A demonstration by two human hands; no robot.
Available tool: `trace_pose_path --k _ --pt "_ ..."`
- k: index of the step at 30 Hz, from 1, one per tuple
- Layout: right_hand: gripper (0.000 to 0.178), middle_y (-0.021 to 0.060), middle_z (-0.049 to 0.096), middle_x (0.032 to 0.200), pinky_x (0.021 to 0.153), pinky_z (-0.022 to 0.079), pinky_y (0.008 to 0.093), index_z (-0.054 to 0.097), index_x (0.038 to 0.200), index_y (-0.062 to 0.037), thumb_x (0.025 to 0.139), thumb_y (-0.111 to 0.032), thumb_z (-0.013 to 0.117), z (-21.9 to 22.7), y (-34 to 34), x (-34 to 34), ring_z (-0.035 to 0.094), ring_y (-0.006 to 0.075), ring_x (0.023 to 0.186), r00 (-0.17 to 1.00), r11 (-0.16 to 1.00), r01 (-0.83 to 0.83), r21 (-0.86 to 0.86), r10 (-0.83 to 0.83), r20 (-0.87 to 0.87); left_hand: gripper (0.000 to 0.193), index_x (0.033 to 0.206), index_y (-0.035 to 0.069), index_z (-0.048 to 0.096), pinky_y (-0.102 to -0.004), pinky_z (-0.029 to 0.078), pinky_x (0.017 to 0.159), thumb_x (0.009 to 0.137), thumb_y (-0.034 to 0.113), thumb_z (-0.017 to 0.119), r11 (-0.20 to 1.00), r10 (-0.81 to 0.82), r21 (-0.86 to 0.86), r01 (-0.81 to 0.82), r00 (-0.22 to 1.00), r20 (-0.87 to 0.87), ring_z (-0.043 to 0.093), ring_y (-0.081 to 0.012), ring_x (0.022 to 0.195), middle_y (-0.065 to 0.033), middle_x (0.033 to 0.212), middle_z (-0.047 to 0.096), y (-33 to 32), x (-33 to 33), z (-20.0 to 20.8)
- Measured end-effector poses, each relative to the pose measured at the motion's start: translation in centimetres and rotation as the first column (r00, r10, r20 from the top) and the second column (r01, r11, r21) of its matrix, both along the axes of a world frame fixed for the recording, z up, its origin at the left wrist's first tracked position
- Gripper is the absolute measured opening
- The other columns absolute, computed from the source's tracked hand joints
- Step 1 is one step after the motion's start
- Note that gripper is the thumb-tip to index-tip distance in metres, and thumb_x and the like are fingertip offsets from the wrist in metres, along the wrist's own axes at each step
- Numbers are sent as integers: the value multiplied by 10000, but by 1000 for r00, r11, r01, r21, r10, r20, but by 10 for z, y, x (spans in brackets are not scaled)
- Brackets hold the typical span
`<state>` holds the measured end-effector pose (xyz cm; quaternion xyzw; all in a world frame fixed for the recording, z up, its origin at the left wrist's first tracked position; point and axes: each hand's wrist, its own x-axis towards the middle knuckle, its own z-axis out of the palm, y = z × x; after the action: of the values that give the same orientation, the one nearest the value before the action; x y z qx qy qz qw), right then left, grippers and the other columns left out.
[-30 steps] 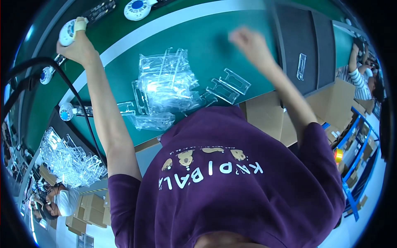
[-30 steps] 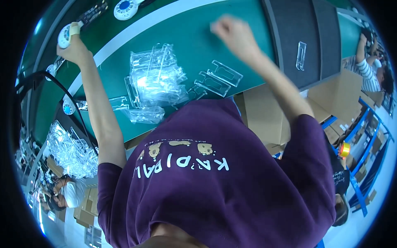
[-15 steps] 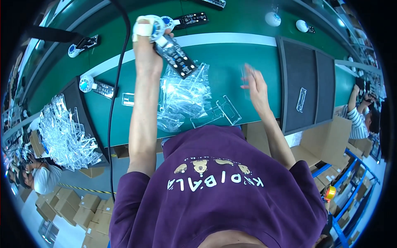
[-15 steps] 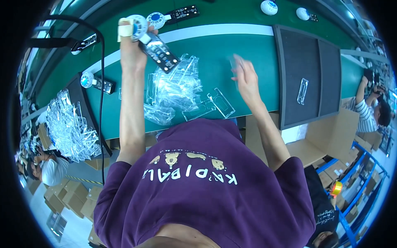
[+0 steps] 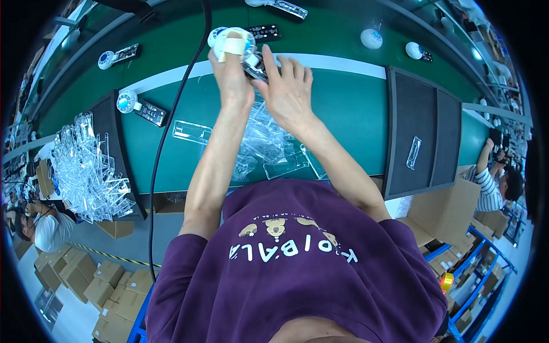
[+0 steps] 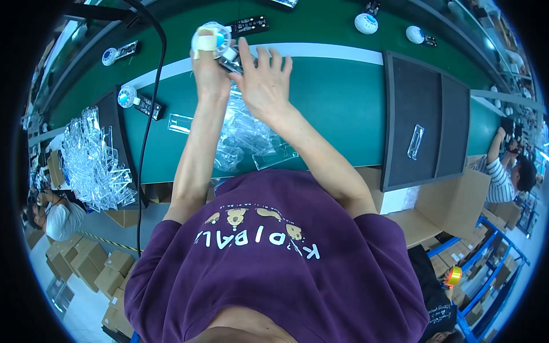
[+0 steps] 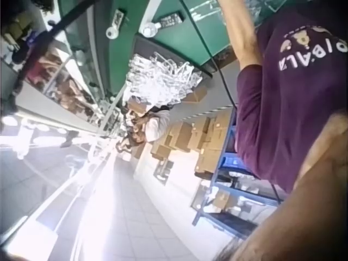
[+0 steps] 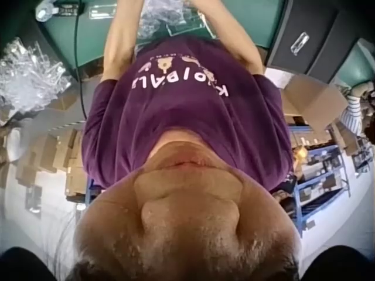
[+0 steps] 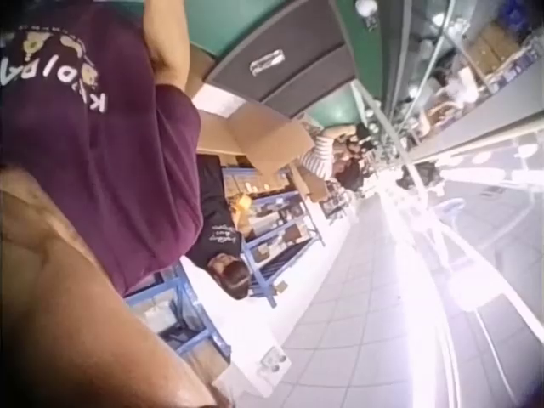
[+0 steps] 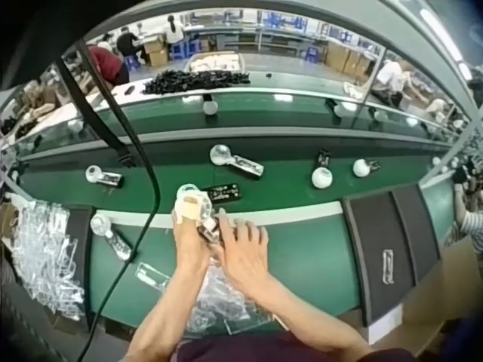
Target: Assembling small circular plastic components onto a base device and packing them into a cardboard box.
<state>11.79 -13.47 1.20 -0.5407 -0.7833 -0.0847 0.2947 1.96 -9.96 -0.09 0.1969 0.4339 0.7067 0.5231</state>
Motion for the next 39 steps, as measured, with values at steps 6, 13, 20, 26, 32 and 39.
trace_pose_path --k 6,13,20,26,32,39 --pt "525 115 545 969 679 457 351 411 1306 -126 832 -274 582 7 6 25 547 261 808 909 908 -317 -274 208 -361 432 1139 8 444 -311 472 804 856 303 583 976 -161 170 136 977 139 572 -203 921 -114 1050 557 -3 -7 4" --pt "344 70 563 823 597 448 322 528 1136 -48 902 -293 467 -12 23 11 545 175 676 490 798 -398 -453 -232 -840 298 1081 6 536 -295 470 817 832 148 614 974 -212 70 216 975 -65 584 -178 951 -115 1005 612 -22 -11 10" --pt "431 87 567 679 535 412 298 582 781 12 916 -347 386 -45 60 -48 511 143 592 110 690 -506 -518 -544 -832 309 1056 -8 555 -287 469 807 769 42 660 965 188 258 -56 830 -525 599 -148 875 -87 955 623 -25 -27 19" --pt "404 132 544 604 553 420 338 585 714 12 884 -330 452 -29 94 -18 543 209 558 858 809 -371 -455 112 -501 316 1011 -16 598 -259 462 746 752 152 664 978 210 114 -177 785 -582 590 -141 824 -89 920 631 77 -209 -26" --pt "331 121 599 663 596 457 399 532 859 -23 863 -353 514 -32 7 24 597 303 624 994 539 -20 -842 -77 -73 552 977 -58 602 -317 461 718 630 340 763 843 -71 -248 -477 360 -930 579 -164 859 -122 926 624 144 -366 -118" --pt "353 132 611 814 607 476 396 474 1093 -47 820 -227 610 -70 -7 9 605 277 671 951 676 82 -732 -274 -146 563 928 -57 572 -352 501 622 720 462 633 800 -397 -299 -520 -84 -914 624 -265 742 -168 786 618 96 -268 -113"
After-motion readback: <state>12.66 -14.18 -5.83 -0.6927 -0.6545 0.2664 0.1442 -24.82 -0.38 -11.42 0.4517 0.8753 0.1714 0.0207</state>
